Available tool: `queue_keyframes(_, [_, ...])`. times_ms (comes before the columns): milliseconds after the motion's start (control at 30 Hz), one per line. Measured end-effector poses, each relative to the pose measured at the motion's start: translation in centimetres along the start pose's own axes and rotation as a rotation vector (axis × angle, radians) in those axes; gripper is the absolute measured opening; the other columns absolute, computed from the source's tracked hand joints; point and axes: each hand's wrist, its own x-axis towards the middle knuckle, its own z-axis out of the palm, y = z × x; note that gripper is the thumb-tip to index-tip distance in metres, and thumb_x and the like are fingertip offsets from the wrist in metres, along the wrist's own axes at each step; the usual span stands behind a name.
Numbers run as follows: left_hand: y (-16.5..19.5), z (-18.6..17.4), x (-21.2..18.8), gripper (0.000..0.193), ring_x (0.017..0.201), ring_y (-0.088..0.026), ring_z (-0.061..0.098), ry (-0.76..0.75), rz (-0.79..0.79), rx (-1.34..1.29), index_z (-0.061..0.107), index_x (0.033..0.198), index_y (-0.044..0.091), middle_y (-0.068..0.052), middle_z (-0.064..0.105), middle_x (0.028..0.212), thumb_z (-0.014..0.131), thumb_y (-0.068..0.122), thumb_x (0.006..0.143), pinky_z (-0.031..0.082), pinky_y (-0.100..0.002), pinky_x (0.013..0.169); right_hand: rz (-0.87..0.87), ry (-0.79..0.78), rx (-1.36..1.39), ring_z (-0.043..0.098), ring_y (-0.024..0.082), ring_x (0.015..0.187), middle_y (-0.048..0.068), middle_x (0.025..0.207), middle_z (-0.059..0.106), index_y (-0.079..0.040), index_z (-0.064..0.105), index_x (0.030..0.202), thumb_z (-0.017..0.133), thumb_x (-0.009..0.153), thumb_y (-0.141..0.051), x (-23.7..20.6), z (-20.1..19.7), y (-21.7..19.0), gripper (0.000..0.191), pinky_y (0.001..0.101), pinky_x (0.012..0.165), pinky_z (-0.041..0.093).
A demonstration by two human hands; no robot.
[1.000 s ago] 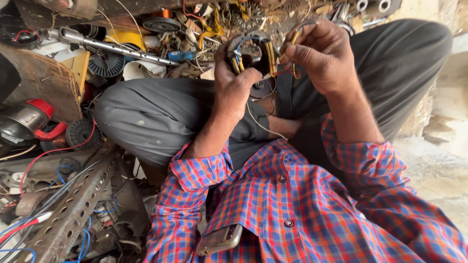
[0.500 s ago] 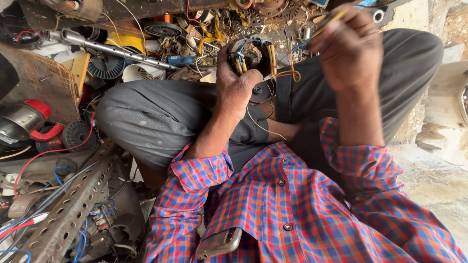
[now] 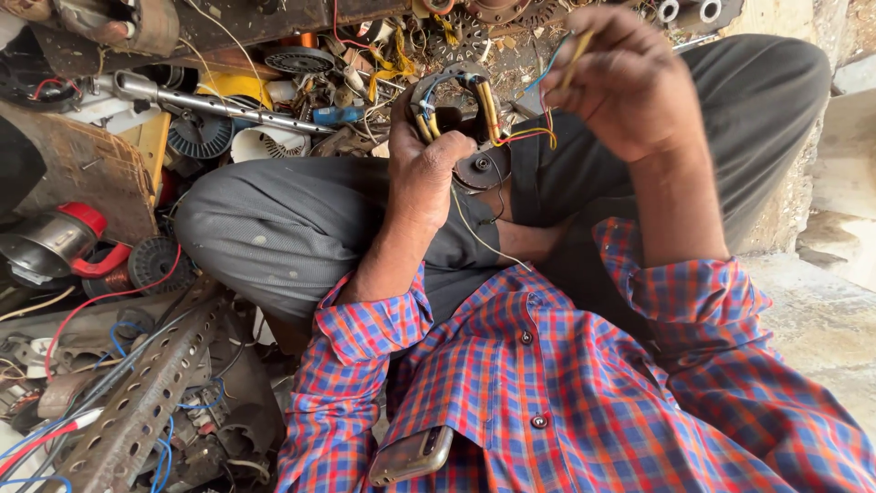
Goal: The person sits on the floor and repairs an electrical component by stripping wire insulation with pliers, twisting wires together, and adjusting connections. The person handles a motor stator, pliers, and multiple wires throughout the task.
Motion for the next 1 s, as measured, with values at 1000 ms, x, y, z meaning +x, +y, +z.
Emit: queue_keyframes(1000, [0.6, -0.4, 0.2, 0.052, 0.079, -0.015, 0.065, 0.057, -0.079, -0.074, 0.054, 0.12, 0.005, -0.004, 0.06, 0.095, 0.066, -0.009, 0.072, 0.059, -0.03, 0.067, -0.014, -0.314, -0.785, 0.061, 0.007, 0.078, 0.002, 0.09, 0.069, -0.002, 0.067, 0.112, 0.069, 0.107, -0.021, -0.3, 1.7, -0.1, 0.02, 0.0225, 0.069, 0.05])
